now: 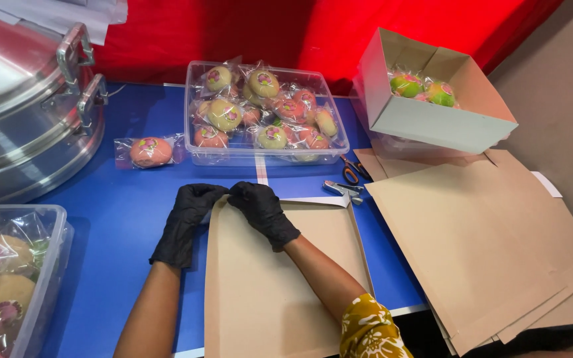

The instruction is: Assembling a cardboard pastry box by folding the sides and stapling the corners to secure the structure.

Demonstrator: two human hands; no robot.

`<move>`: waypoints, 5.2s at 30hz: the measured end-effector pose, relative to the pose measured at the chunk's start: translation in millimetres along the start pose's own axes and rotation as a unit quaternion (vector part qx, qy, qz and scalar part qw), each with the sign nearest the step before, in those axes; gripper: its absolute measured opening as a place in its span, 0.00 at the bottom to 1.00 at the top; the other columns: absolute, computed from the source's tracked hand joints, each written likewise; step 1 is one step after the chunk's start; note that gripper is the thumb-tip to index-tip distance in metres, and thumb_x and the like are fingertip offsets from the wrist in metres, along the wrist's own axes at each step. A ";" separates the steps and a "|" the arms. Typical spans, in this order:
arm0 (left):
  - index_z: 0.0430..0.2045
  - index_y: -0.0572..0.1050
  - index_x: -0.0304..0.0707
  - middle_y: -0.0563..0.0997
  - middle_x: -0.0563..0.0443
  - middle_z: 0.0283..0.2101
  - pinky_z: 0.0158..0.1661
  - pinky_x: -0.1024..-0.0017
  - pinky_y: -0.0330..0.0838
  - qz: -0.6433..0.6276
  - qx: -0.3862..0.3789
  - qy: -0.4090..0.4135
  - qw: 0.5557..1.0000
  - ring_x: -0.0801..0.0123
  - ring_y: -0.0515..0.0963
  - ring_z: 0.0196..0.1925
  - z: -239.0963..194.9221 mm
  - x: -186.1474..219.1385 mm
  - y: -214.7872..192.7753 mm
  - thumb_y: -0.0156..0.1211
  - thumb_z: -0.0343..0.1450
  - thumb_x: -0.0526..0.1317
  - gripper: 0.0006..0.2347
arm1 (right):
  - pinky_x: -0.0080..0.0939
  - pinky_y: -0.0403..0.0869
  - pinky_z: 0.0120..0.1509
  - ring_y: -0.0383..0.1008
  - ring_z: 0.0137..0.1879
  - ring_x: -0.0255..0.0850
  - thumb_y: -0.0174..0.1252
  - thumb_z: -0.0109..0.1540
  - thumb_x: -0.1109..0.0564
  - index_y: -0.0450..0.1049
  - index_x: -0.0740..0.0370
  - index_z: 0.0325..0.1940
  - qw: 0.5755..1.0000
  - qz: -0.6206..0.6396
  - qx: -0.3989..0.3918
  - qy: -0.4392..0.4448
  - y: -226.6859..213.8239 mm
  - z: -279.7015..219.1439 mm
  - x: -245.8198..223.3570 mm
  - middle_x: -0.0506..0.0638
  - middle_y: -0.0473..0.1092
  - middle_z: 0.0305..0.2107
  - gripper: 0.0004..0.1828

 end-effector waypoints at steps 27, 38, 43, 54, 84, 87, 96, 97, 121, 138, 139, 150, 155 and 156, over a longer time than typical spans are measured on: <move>0.51 0.78 0.34 0.81 0.42 0.55 0.62 0.69 0.69 -0.236 0.165 0.122 0.950 0.65 0.77 0.61 -21.0 -14.9 -6.7 0.56 0.77 0.37 0.11 | 0.41 0.78 0.58 0.80 0.52 0.42 0.65 0.63 0.54 0.80 0.43 0.51 0.991 0.041 0.113 -0.050 6.0 -5.4 -21.9 0.44 0.78 0.41 0.12; 0.75 0.44 0.34 0.49 0.31 0.77 0.75 0.54 0.42 -0.054 -0.016 0.121 0.991 0.43 0.49 0.78 -49.7 42.9 39.2 0.34 0.81 0.45 0.26 | 0.46 0.71 0.70 0.77 0.58 0.38 0.69 0.59 0.45 0.76 0.39 0.53 0.993 0.071 0.015 0.098 25.9 0.3 -7.8 0.40 0.76 0.44 0.18; 0.75 0.44 0.39 0.44 0.42 0.79 0.76 0.60 0.36 -0.006 -0.032 0.138 0.990 0.53 0.45 0.80 -41.7 23.0 46.1 0.35 0.81 0.48 0.26 | 0.59 0.63 0.76 0.70 0.65 0.63 0.61 0.63 0.56 0.71 0.65 0.62 0.995 0.063 0.014 0.082 20.5 -6.3 -14.8 0.68 0.72 0.52 0.23; 0.75 0.35 0.71 0.31 0.63 0.80 0.75 0.73 0.24 0.260 0.015 0.097 0.961 0.76 0.32 0.80 -27.6 -10.5 50.2 0.23 0.79 0.58 0.26 | 0.54 0.66 0.74 0.71 0.64 0.49 0.69 0.58 0.51 0.73 0.47 0.57 0.993 0.090 0.002 0.078 43.8 0.8 28.5 0.51 0.72 0.50 0.23; 0.54 0.80 0.38 0.82 0.43 0.53 0.58 0.66 0.70 -0.099 0.100 0.070 0.988 0.65 0.78 0.55 -29.3 8.3 15.3 0.53 0.77 0.43 0.15 | 0.43 0.76 0.63 0.80 0.54 0.44 0.75 0.52 0.59 0.82 0.50 0.46 0.971 0.214 -0.037 0.102 -3.7 14.0 -35.7 0.48 0.80 0.40 0.18; 0.49 0.84 0.48 0.85 0.47 0.48 0.50 0.67 0.73 -0.086 0.113 -0.003 0.990 0.66 0.81 0.45 -33.8 13.1 14.9 0.57 0.76 0.45 0.12 | 0.40 0.75 0.62 0.81 0.50 0.41 0.76 0.51 0.59 0.83 0.47 0.41 0.971 0.213 -0.035 0.107 2.5 17.0 -16.4 0.45 0.80 0.36 0.16; 0.43 0.85 0.44 0.87 0.46 0.44 0.49 0.68 0.77 -0.030 0.134 -0.037 0.990 0.65 0.85 0.46 -30.8 -0.9 16.0 0.73 0.69 0.42 0.10 | 0.46 0.77 0.57 0.81 0.46 0.45 0.75 0.51 0.62 0.83 0.55 0.40 0.978 0.174 -0.109 0.040 -38.7 -5.4 -17.9 0.53 0.81 0.36 0.14; 0.41 0.85 0.47 0.87 0.49 0.42 0.48 0.69 0.78 -0.001 0.134 -0.033 0.990 0.66 0.85 0.45 -31.3 3.4 17.1 0.73 0.69 0.43 0.09 | 0.45 0.78 0.54 0.82 0.44 0.46 0.76 0.52 0.61 0.83 0.55 0.39 0.982 0.162 -0.093 0.033 -38.0 -4.7 -19.3 0.53 0.80 0.34 0.13; 0.36 0.84 0.45 0.86 0.47 0.38 0.44 0.67 0.78 0.009 0.152 0.026 0.988 0.63 0.85 0.40 46.8 -36.8 -17.9 0.72 0.69 0.43 0.07 | 0.44 0.80 0.53 0.81 0.48 0.47 0.68 0.61 0.56 0.81 0.52 0.46 0.985 0.111 0.088 -0.099 -2.3 21.1 -35.1 0.50 0.80 0.39 0.10; 0.38 0.82 0.35 0.85 0.38 0.41 0.46 0.66 0.81 -0.065 0.130 0.111 0.983 0.61 0.85 0.45 28.6 -23.4 -12.7 0.72 0.70 0.34 0.07 | 0.40 0.80 0.44 0.80 0.40 0.45 0.65 0.63 0.49 0.81 0.46 0.45 0.931 -0.156 0.189 -0.271 0.0 -3.2 -33.6 0.46 0.76 0.34 0.08; 0.38 0.81 0.36 0.85 0.40 0.40 0.47 0.67 0.81 -0.101 0.129 0.114 0.980 0.64 0.84 0.44 20.5 -11.9 -13.4 0.66 0.73 0.35 0.04 | 0.40 0.81 0.45 0.81 0.41 0.45 0.65 0.63 0.48 0.81 0.44 0.45 0.944 -0.123 0.179 -0.248 -1.3 -1.1 -30.8 0.45 0.76 0.34 0.08; 0.37 0.86 0.45 0.86 0.41 0.39 0.46 0.63 0.78 0.077 0.044 0.052 0.995 0.57 0.85 0.45 18.2 -7.0 -23.1 0.74 0.68 0.43 0.08 | 0.42 0.81 0.48 0.81 0.44 0.46 0.64 0.64 0.48 0.81 0.40 0.45 0.975 -0.024 0.131 -0.175 0.0 4.8 -22.4 0.45 0.76 0.34 0.06; 0.39 0.85 0.41 0.86 0.42 0.38 0.41 0.68 0.77 0.075 0.069 0.025 0.994 0.64 0.83 0.37 21.4 -20.6 -24.3 0.74 0.69 0.41 0.08 | 0.38 0.79 0.53 0.78 0.47 0.41 0.66 0.58 0.68 0.81 0.62 0.50 0.949 0.314 -0.017 -0.002 -22.0 1.0 -47.3 0.53 0.75 0.38 0.16; 0.39 0.85 0.41 0.86 0.42 0.38 0.41 0.68 0.77 0.075 0.065 0.027 0.995 0.64 0.83 0.37 22.5 -19.9 -23.3 0.74 0.69 0.41 0.08 | 0.38 0.79 0.53 0.78 0.47 0.41 0.66 0.58 0.68 0.81 0.62 0.50 0.950 0.312 -0.013 -0.002 -37.4 9.2 -34.1 0.53 0.75 0.38 0.16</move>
Point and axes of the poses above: each hand's wrist, its own z-axis towards the middle knuckle, its own y-axis out of the palm, x = y × z, the point moved 7 cm from there along z, towards the middle knuckle
